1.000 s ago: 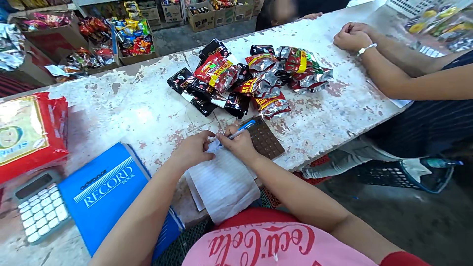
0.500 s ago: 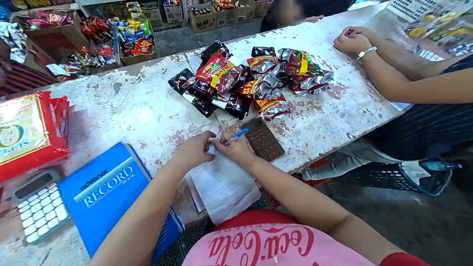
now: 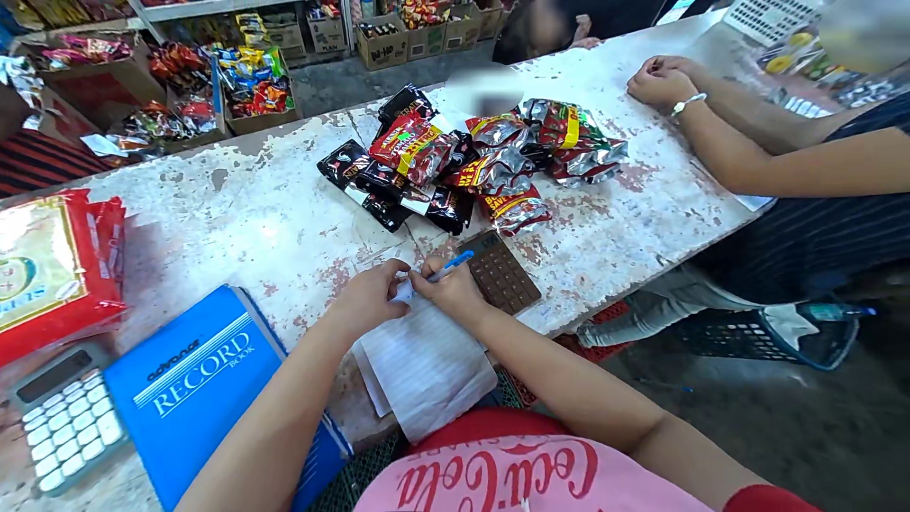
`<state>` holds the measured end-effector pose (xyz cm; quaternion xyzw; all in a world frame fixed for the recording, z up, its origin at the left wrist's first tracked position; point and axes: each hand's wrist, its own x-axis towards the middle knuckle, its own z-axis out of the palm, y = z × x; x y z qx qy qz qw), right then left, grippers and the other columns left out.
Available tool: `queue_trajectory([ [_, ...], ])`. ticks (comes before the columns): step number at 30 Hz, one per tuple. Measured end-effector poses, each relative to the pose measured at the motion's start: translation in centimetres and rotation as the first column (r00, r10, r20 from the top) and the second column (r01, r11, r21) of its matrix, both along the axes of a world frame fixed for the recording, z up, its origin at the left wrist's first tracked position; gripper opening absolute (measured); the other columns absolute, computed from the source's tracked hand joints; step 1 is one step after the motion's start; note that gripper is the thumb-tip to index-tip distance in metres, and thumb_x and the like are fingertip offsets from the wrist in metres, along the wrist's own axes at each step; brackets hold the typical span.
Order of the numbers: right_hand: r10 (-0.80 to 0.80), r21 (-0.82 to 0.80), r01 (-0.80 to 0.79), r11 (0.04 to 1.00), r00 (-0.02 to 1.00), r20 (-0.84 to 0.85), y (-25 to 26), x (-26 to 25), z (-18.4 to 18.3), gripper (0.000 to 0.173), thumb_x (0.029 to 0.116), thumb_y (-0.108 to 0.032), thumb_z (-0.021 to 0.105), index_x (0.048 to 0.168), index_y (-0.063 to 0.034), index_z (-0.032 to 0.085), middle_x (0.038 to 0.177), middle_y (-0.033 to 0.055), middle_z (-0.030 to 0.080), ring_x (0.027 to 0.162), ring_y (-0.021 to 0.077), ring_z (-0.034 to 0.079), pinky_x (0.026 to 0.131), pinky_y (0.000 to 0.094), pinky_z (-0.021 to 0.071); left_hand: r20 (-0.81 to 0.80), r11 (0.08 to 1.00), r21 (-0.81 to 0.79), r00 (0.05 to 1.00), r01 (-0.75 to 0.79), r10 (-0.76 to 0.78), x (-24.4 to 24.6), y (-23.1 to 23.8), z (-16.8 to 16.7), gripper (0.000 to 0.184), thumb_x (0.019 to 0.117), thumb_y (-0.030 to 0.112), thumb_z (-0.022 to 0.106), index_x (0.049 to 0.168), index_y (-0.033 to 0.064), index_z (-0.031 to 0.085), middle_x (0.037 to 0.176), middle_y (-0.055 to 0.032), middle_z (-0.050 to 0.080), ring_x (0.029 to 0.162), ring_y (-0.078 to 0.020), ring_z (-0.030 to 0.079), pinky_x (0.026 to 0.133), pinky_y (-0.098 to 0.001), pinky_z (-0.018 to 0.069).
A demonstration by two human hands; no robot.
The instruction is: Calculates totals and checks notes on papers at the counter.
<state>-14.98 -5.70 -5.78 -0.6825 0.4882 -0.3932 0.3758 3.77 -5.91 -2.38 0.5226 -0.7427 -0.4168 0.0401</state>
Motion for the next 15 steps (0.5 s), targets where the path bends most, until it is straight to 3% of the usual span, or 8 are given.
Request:
queue_trajectory([
  [6,-0.001,-0.008,0.0,1.0,0.999,-0.037,-0.1,-0.55,0.52,0.026,0.0895,-0.019,0.069,0.072,0.0,0.063,0.065,0.0046,0.058,0.063,0.009,0.054,0.062,0.0285,0.0456,0.001,0.999,-0.028,1.0,-0.024,0.024,-0.31,-0.13,0.22,0.068,0.0854,0.024,0.081,0.145,0.0088,0.051,0.104,-0.0157,0.07,0.092,-0.0324,0.068,0.088,-0.0549,0.0541],
  [15,-0.01,0.009,0.011,1.0,0.998,-0.067,-0.32,-0.49,0.42,0.027,0.0909,-0.019,0.066,0.073,0.0005,0.062,0.064,0.0064,0.055,0.062,0.014,0.053,0.06,0.0341,0.0439,0.032,0.999,-0.029,0.999,-0.021,0.022,-0.23,-0.22,0.38,0.069,0.0848,0.023,0.082,0.145,0.0091,0.051,0.103,-0.013,0.069,0.09,-0.0286,0.068,0.087,-0.0509,0.0548],
])
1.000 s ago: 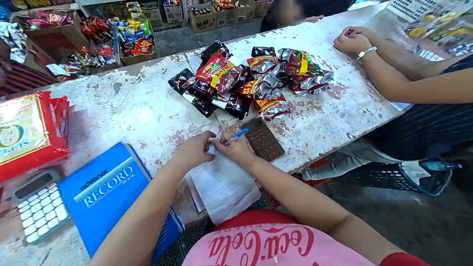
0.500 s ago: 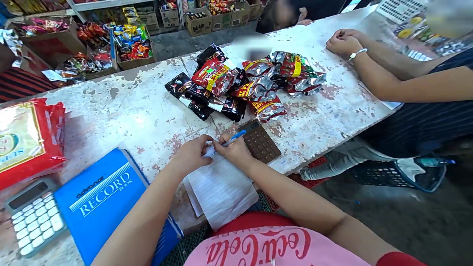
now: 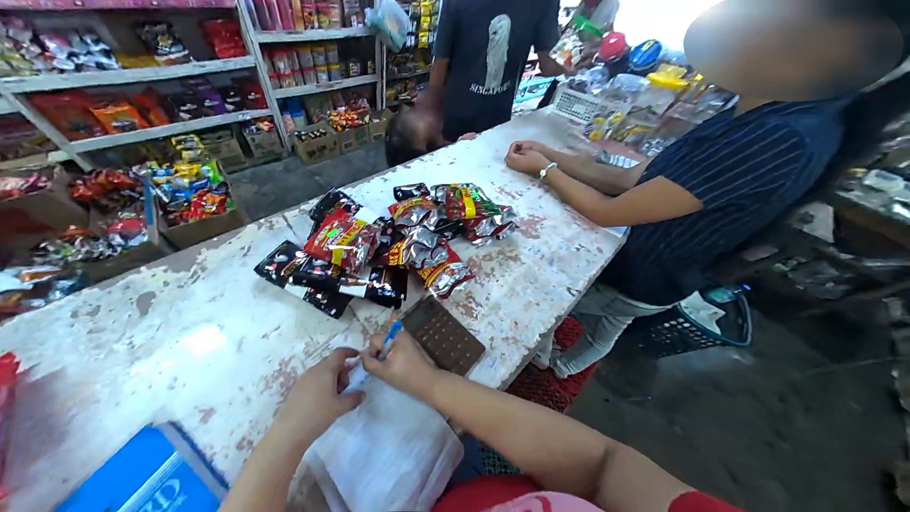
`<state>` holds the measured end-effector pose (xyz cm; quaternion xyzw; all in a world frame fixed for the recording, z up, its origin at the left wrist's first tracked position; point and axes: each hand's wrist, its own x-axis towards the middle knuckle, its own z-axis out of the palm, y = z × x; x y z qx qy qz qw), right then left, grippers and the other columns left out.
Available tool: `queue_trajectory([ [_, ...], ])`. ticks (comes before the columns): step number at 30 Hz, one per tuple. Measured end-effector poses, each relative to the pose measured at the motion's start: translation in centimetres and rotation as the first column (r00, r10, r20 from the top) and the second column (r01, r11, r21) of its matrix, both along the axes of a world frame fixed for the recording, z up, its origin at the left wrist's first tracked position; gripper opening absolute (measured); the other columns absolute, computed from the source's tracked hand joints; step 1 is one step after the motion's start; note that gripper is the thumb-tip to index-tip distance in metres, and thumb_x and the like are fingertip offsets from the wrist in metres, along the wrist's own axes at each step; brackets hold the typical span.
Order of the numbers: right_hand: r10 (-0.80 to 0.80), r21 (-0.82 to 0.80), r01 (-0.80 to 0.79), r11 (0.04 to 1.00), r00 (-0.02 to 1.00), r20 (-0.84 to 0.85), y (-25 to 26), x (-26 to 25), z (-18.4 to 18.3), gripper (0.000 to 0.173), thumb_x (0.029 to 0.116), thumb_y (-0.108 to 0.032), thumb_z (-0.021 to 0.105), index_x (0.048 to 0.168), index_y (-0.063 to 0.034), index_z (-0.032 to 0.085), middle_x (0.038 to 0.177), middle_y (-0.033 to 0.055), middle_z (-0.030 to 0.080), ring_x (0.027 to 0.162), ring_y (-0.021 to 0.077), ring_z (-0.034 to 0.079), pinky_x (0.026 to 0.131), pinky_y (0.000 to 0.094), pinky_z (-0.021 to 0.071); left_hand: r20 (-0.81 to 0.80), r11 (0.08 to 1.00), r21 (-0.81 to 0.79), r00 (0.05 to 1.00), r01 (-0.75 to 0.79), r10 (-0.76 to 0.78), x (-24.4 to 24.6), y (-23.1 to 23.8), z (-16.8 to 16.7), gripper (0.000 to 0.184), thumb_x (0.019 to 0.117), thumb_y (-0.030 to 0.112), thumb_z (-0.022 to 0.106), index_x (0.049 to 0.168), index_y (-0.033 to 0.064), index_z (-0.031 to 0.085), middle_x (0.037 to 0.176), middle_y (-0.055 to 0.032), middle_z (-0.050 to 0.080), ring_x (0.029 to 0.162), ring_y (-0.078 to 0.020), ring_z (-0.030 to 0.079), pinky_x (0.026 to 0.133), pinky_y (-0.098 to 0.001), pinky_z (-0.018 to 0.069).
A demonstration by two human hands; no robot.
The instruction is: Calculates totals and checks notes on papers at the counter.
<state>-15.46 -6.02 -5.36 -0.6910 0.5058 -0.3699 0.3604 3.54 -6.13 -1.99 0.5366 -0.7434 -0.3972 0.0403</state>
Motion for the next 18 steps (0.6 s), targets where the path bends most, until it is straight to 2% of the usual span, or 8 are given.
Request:
queue_trajectory([
  [4,-0.031,-0.044,0.035,0.998,0.996,0.08,0.12,0.34,-0.53,0.024,0.0905,-0.016,0.066,0.073,0.0001,0.064,0.067,0.0034,0.058,0.065,0.0074,0.055,0.065,0.0271,0.0477,0.002,1.0,0.022,1.0,0.011,-0.011,0.11,0.34,0.67,0.068,0.0876,0.022,0.079,0.146,0.0083,0.048,0.108,-0.0149,0.068,0.095,-0.0302,0.067,0.091,-0.0525,0.053],
  [8,-0.052,-0.046,0.055,0.997,0.997,0.048,-0.05,0.39,-1.03,0.025,0.0912,-0.018,0.065,0.072,-0.0027,0.063,0.066,0.0006,0.058,0.063,0.005,0.055,0.062,0.0255,0.0482,-0.023,1.0,0.023,1.0,0.016,-0.016,0.24,0.42,0.34,0.065,0.0896,0.021,0.077,0.147,0.0081,0.048,0.108,-0.0162,0.068,0.097,-0.0311,0.066,0.092,-0.0524,0.0522],
  [15,-0.09,-0.043,0.089,0.995,0.996,-0.019,0.01,0.16,-0.87,0.024,0.0918,-0.019,0.063,0.071,-0.0062,0.06,0.063,-0.0021,0.053,0.06,0.004,0.05,0.059,0.0247,0.0435,-0.032,0.999,0.017,0.999,0.034,-0.033,0.24,0.41,0.16,0.065,0.0904,0.021,0.077,0.147,0.0074,0.047,0.104,-0.0154,0.068,0.093,-0.0296,0.066,0.091,-0.0504,0.0522],
  [18,-0.094,-0.065,0.099,0.993,0.993,0.07,-0.08,-0.02,-1.01,0.024,0.0909,-0.016,0.063,0.069,-0.0067,0.057,0.061,-0.0041,0.052,0.057,0.0015,0.048,0.057,0.0215,0.0416,-0.03,0.999,0.022,0.999,0.033,-0.033,0.09,0.38,0.27,0.065,0.0906,0.02,0.077,0.147,0.0067,0.047,0.104,-0.0151,0.067,0.093,-0.0291,0.065,0.091,-0.0496,0.052],
])
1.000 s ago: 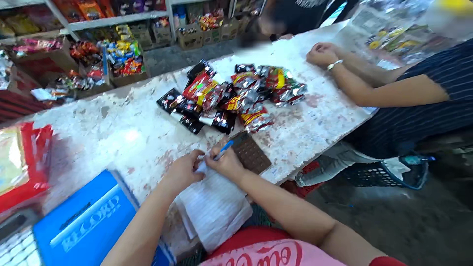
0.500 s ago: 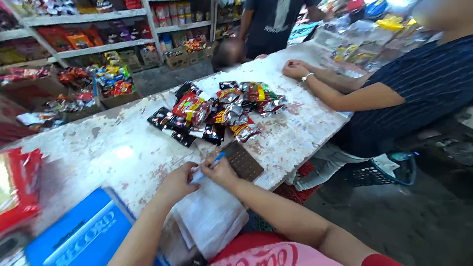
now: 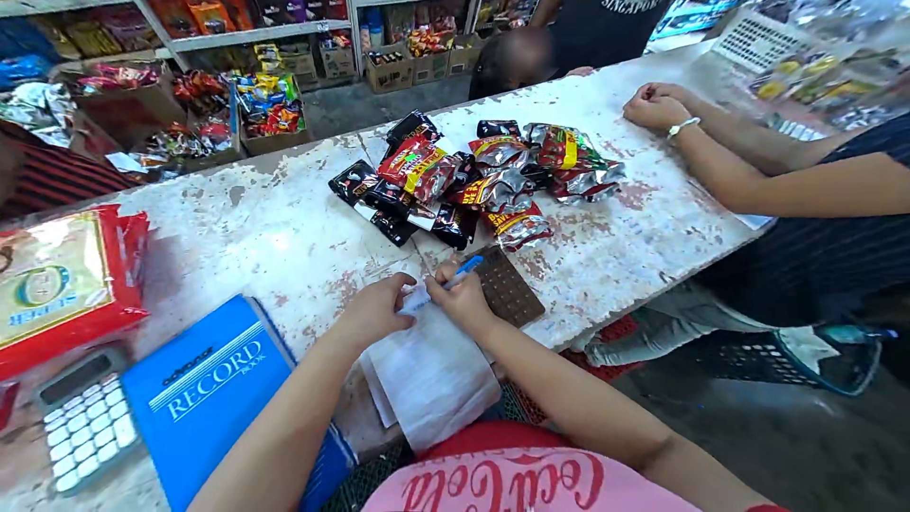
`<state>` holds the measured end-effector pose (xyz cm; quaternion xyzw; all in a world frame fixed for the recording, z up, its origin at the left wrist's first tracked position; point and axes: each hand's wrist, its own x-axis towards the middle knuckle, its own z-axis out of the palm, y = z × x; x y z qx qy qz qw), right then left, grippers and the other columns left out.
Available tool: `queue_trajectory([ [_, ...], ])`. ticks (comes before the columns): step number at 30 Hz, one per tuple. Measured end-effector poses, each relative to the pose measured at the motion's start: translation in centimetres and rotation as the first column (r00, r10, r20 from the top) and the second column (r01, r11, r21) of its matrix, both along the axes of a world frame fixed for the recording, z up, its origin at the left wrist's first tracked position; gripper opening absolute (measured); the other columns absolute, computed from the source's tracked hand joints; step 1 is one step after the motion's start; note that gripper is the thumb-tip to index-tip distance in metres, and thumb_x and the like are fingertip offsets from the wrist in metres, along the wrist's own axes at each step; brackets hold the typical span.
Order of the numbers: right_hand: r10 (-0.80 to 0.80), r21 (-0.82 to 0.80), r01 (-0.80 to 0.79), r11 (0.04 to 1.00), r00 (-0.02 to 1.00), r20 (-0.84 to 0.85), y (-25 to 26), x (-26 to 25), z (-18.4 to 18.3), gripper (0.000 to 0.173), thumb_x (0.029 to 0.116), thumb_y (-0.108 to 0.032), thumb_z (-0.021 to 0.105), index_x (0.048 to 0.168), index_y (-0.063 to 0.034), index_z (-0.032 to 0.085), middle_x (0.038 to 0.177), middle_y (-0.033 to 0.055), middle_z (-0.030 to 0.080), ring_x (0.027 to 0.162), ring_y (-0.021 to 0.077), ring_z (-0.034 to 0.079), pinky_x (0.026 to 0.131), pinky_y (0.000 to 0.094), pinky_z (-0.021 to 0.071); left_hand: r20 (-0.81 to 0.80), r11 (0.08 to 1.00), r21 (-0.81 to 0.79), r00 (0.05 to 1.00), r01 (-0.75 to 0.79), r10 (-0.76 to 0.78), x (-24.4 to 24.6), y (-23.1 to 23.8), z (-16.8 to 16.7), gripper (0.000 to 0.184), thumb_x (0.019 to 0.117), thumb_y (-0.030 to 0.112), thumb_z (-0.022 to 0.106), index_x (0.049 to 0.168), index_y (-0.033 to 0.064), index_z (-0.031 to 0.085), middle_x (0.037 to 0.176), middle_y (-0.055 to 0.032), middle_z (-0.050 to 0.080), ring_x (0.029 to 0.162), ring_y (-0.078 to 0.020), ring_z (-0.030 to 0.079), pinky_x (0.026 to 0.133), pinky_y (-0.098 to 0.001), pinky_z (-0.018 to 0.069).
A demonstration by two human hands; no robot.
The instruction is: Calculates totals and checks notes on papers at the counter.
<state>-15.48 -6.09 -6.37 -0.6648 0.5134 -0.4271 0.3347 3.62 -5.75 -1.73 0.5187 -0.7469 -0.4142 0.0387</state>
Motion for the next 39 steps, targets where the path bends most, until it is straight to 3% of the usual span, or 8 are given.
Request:
queue_trajectory([
  [3,0.014,-0.067,0.0,0.998,0.978,0.21,0.0,-0.3,0.4,0.019,0.0962,-0.013,0.066,0.081,-0.0027,0.064,0.071,-0.0029,0.06,0.064,-0.0019,0.055,0.062,0.0156,0.0482,-0.009,0.999,0.003,0.999,-0.033,0.033,0.0,0.0,0.1,0.063,0.0912,0.021,0.077,0.145,0.006,0.049,0.106,-0.0164,0.068,0.096,-0.0301,0.066,0.092,-0.051,0.0522],
  [5,0.088,-0.149,-0.053,0.987,0.968,0.236,0.1,-0.4,0.4,0.02,0.1008,-0.014,0.061,0.092,0.0016,0.069,0.083,0.0013,0.067,0.077,-0.0002,0.061,0.075,0.0181,0.0526,-0.036,0.998,-0.011,0.998,-0.061,0.061,0.0,0.0,-0.2,0.061,0.0907,0.022,0.077,0.143,0.0047,0.051,0.107,-0.0174,0.069,0.095,-0.031,0.067,0.092,-0.0518,0.0527],
  [7,0.172,-0.198,-0.132,0.971,0.964,0.201,0.3,-0.4,0.2,0.025,0.1015,-0.017,0.058,0.093,0.0021,0.072,0.086,0.0039,0.07,0.085,0.003,0.063,0.082,0.0233,0.0531,-0.02,0.998,-0.02,0.998,-0.062,0.062,0.0,0.0,-0.3,0.061,0.0916,0.024,0.077,0.143,0.005,0.051,0.107,-0.0163,0.069,0.095,-0.0303,0.067,0.092,-0.0515,0.053],
  [10,0.193,-0.054,-0.188,0.981,0.974,0.12,1.1,0.1,1.1,0.024,0.0988,-0.019,0.064,0.089,0.0027,0.069,0.077,0.0018,0.065,0.07,-0.0011,0.058,0.068,0.0168,0.05,-0.025,0.997,-0.024,0.997,-0.069,0.068,0.1,0.0,-0.4,0.057,0.0914,0.023,0.076,0.14,0.0051,0.052,0.101,-0.0136,0.069,0.091,-0.0271,0.066,0.089,-0.0495,0.0523],
  [14,0.117,0.08,-0.124,0.989,0.99,0.079,0.5,0.1,0.9,0.031,0.0943,-0.024,0.071,0.074,-0.0042,0.058,0.062,-0.004,0.052,0.056,-0.0002,0.047,0.057,0.0184,0.0419,0.016,0.998,-0.001,0.998,-0.067,0.067,0.0,-0.2,-0.3,0.058,0.0919,0.025,0.076,0.141,0.0053,0.052,0.106,-0.0159,0.069,0.096,-0.0299,0.066,0.092,-0.0519,0.0517],
  [23,0.093,0.13,-0.11,0.985,0.987,0.128,0.5,0.2,1.0,0.029,0.09,-0.012,0.07,0.066,-0.0096,0.054,0.056,-0.0079,0.049,0.05,-0.0026,0.046,0.051,0.0156,0.0411,-0.007,0.999,-0.002,0.999,-0.039,0.039,0.3,-0.3,-0.6,0.056,0.0909,0.018,0.076,0.141,0.0078,0.053,0.102,-0.0137,0.068,0.091,-0.0271,0.065,0.087,-0.0489,0.0529],
  [30,0.085,0.096,-0.097,0.991,0.99,0.116,0.5,0.4,0.5,0.03,0.0874,-0.012,0.072,0.063,-0.0107,0.054,0.055,-0.0082,0.049,0.05,-0.003,0.045,0.05,0.0159,0.04,0.02,0.994,-0.028,0.994,-0.107,0.108,-0.2,-0.1,-0.7,0.051,0.0947,0.029,0.073,0.138,0.0073,0.056,0.097,-0.0122,0.068,0.088,-0.0265,0.065,0.085,-0.0494,0.0528],
  [39,0.068,0.148,-0.074,0.986,0.997,0.046,0.6,0.6,0.9,0.03,0.0886,-0.017,0.072,0.065,-0.0085,0.056,0.056,-0.0067,0.05,0.051,-0.0013,0.046,0.052,0.0189,0.0402,0.013,0.992,-0.022,0.992,-0.125,0.125,-0.3,0.0,-0.9,0.048,0.0946,0.026,0.073,0.136,0.0055,0.057,0.105,-0.015,0.07,0.094,-0.0296,0.067,0.09,-0.0524,0.0527],
])
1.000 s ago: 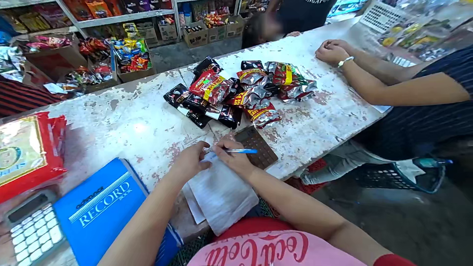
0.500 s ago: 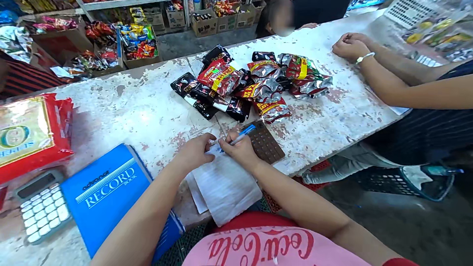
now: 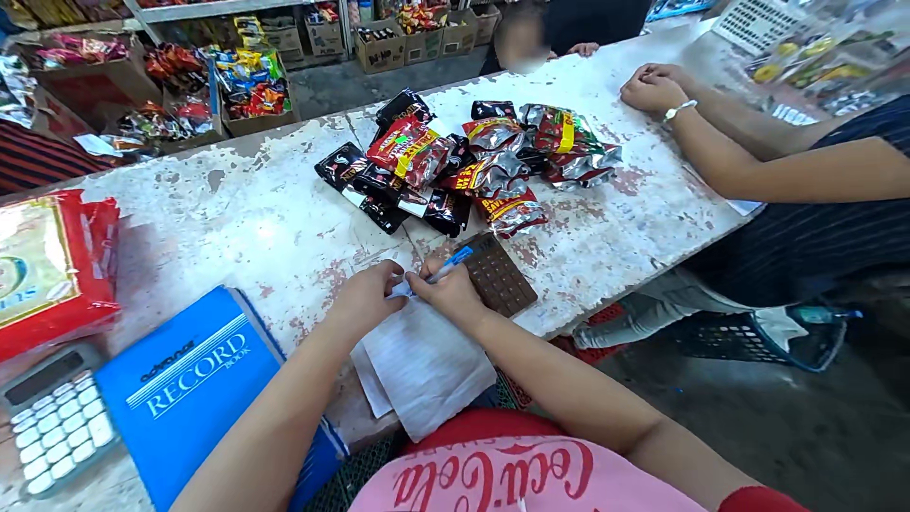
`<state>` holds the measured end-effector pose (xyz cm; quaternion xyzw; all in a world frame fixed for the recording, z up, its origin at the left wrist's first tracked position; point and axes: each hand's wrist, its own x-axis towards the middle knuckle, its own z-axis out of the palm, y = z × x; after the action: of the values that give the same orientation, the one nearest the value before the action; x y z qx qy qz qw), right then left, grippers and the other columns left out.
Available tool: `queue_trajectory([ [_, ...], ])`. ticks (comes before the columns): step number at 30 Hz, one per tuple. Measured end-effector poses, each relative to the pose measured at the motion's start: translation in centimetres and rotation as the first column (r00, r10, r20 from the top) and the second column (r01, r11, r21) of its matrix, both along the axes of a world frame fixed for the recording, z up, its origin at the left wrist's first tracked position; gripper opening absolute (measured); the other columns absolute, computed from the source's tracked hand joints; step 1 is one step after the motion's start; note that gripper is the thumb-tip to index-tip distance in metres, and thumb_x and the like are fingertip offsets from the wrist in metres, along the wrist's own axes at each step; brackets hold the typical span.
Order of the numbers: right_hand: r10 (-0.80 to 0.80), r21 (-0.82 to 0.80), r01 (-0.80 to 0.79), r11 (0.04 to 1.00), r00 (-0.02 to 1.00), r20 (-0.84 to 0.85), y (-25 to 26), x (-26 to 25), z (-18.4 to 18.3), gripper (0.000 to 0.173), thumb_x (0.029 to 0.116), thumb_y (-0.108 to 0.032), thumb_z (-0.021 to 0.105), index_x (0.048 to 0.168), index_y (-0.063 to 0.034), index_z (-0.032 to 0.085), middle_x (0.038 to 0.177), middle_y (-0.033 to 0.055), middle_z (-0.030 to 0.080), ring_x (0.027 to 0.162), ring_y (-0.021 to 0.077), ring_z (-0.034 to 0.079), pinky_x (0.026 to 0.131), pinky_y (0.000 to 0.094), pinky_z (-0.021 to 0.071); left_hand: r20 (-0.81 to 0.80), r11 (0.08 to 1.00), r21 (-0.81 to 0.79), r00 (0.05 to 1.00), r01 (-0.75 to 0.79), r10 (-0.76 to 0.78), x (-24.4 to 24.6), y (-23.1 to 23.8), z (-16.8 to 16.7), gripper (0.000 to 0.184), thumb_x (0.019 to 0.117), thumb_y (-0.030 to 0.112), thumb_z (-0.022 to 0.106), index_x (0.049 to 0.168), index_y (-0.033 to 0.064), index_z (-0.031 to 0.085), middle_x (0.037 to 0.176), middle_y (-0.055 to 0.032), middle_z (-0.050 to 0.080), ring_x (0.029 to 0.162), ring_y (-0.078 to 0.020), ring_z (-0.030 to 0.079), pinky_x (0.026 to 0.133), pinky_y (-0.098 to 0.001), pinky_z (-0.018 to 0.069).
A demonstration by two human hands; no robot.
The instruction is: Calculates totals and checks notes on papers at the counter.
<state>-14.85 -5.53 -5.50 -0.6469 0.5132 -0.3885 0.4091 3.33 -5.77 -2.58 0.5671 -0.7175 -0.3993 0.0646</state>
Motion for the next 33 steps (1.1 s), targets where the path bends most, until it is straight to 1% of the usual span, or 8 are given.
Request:
queue_trajectory([
  [4,-0.016,-0.027,0.015,1.0,0.999,-0.032,0.1,0.21,0.04,0.03,0.0878,-0.017,0.072,0.063,-0.0086,0.056,0.055,-0.0072,0.048,0.051,-0.0019,0.044,0.052,0.0184,0.0372,0.012,1.0,0.006,1.0,0.007,-0.007,-0.02,0.0,0.18,0.048,0.095,0.026,0.072,0.135,0.0055,0.057,0.101,-0.0143,0.069,0.092,-0.0291,0.066,0.088,-0.0515,0.0522],
  [8,-0.019,-0.038,0.016,0.999,0.997,-0.074,0.04,0.19,-0.02,0.032,0.0884,-0.019,0.071,0.062,-0.0093,0.056,0.055,-0.0066,0.048,0.052,-0.0007,0.045,0.053,0.0198,0.0381,0.016,1.0,-0.008,1.0,0.017,-0.017,0.03,-0.04,0.06,0.047,0.0948,0.026,0.072,0.135,0.0059,0.058,0.098,-0.0137,0.069,0.09,-0.0285,0.066,0.086,-0.051,0.0525],
  [11,-0.024,-0.069,0.019,0.997,0.997,-0.071,0.07,0.29,-0.17,0.031,0.0871,-0.017,0.071,0.062,-0.0093,0.055,0.054,-0.0071,0.047,0.051,-0.0018,0.043,0.052,0.0188,0.0369,0.005,1.0,-0.009,1.0,0.016,-0.016,0.09,-0.01,0.02,0.047,0.0951,0.025,0.072,0.135,0.0061,0.058,0.099,-0.0138,0.069,0.089,-0.0282,0.066,0.086,-0.0509,0.0526],
  [15,0.003,-0.032,-0.008,0.999,0.991,-0.134,0.01,0.08,0.16,0.03,0.087,-0.018,0.07,0.063,-0.009,0.054,0.057,-0.0055,0.048,0.055,0.0006,0.045,0.055,0.0211,0.0382,0.009,1.0,0.002,1.0,0.014,-0.014,0.02,0.02,0.2,0.047,0.095,0.026,0.072,0.136,0.0072,0.057,0.101,-0.013,0.07,0.09,-0.0267,0.067,0.087,-0.0496,0.0528],
  [23,-0.002,-0.041,0.0,0.999,0.999,-0.054,-0.03,-0.02,0.16,0.029,0.0859,-0.013,0.07,0.062,-0.0102,0.054,0.054,-0.0081,0.047,0.051,-0.0028,0.042,0.05,0.0172,0.0362,0.018,1.0,0.006,1.0,0.014,-0.015,-0.05,0.01,0.28,0.047,0.0953,0.026,0.072,0.136,0.007,0.057,0.101,-0.0129,0.07,0.091,-0.0272,0.066,0.087,-0.05,0.0525],
  [28,-0.011,-0.061,0.005,0.998,0.995,-0.103,0.1,0.03,0.06,0.028,0.086,-0.016,0.07,0.063,-0.0088,0.055,0.055,-0.0064,0.047,0.052,-0.0003,0.043,0.053,0.0207,0.0365,-0.006,1.0,0.014,1.0,-0.005,0.005,-0.03,0.04,0.22,0.047,0.0943,0.025,0.073,0.135,0.007,0.058,0.104,-0.0149,0.07,0.092,-0.0297,0.067,0.088,-0.0533,0.0526],
  [31,-0.034,-0.098,0.036,0.995,0.999,0.022,0.12,-0.09,-0.05,0.029,0.0848,-0.01,0.071,0.062,-0.01,0.053,0.056,-0.0079,0.048,0.052,-0.0029,0.043,0.052,0.0161,0.0372,0.006,1.0,0.012,1.0,0.001,-0.001,-0.05,0.02,0.33,0.047,0.0947,0.025,0.072,0.136,0.0068,0.058,0.104,-0.0148,0.07,0.093,-0.0303,0.067,0.088,-0.0536,0.0526],
  [33,-0.058,-0.097,0.062,0.993,0.997,0.044,0.07,-0.3,0.03,0.029,0.0857,-0.01,0.071,0.063,-0.0104,0.052,0.057,-0.0075,0.049,0.053,-0.0027,0.045,0.053,0.016,0.0391,0.015,1.0,0.017,1.0,0.002,-0.002,-0.11,0.04,0.41,0.048,0.0948,0.026,0.072,0.137,0.0072,0.058,0.103,-0.0148,0.07,0.093,-0.0303,0.067,0.088,-0.0536,0.0524],
])
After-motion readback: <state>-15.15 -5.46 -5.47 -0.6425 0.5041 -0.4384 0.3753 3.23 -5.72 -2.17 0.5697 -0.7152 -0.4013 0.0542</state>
